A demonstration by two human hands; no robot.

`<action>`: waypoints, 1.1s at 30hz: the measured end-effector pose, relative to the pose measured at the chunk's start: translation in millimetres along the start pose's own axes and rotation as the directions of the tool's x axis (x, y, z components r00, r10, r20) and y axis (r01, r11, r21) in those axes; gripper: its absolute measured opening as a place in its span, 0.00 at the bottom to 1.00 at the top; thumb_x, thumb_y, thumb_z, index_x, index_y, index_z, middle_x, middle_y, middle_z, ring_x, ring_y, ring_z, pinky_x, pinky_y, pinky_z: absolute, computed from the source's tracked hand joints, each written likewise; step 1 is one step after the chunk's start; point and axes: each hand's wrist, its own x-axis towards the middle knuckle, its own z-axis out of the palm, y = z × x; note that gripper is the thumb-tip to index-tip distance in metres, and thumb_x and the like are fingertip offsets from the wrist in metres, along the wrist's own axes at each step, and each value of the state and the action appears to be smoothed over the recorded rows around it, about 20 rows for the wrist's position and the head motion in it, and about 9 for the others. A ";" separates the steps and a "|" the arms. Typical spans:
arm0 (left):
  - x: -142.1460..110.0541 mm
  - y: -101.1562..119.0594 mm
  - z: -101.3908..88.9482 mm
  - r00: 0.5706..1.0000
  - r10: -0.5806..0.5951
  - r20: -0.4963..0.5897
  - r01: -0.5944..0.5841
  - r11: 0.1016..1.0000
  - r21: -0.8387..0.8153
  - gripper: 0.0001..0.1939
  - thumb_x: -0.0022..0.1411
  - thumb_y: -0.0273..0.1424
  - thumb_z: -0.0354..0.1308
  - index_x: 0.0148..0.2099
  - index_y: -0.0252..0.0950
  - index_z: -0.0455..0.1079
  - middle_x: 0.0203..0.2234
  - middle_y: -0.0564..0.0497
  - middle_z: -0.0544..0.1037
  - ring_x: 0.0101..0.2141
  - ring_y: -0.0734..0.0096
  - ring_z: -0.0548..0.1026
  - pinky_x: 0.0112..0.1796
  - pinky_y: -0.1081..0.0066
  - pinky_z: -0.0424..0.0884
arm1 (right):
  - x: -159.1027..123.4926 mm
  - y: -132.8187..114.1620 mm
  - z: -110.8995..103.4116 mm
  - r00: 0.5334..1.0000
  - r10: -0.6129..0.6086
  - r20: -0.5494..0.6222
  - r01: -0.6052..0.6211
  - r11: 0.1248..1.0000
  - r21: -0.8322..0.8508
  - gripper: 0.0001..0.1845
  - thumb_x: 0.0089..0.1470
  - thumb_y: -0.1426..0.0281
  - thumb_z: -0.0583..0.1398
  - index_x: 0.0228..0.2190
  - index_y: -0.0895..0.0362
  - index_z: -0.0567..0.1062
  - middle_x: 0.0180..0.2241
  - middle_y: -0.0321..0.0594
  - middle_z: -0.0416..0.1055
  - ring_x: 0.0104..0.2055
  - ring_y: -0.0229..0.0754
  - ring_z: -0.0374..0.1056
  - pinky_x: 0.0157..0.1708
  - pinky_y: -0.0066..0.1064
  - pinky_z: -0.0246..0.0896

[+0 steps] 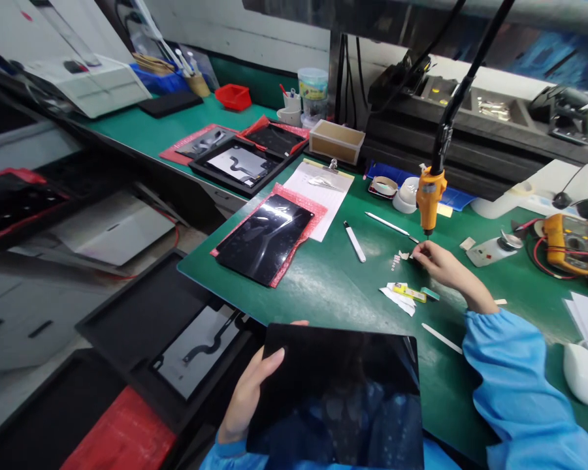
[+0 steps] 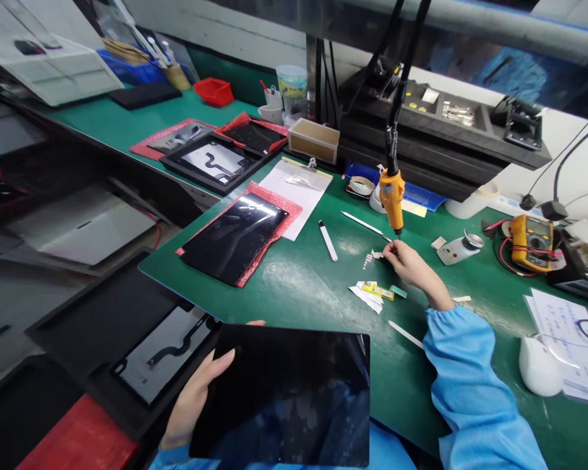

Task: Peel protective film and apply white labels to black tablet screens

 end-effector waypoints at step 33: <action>3.8 -3.6 1.9 1.000 -0.019 -0.013 0.020 1.000 0.017 0.28 0.62 0.45 0.76 0.59 0.36 0.89 0.54 0.39 0.92 0.65 0.33 0.82 0.68 0.51 0.77 | 8.3 21.8 14.9 0.985 0.172 0.006 -0.169 0.974 -0.151 0.15 0.80 0.58 0.68 0.49 0.58 0.80 0.46 0.42 0.77 0.44 0.46 0.77 0.48 0.41 0.80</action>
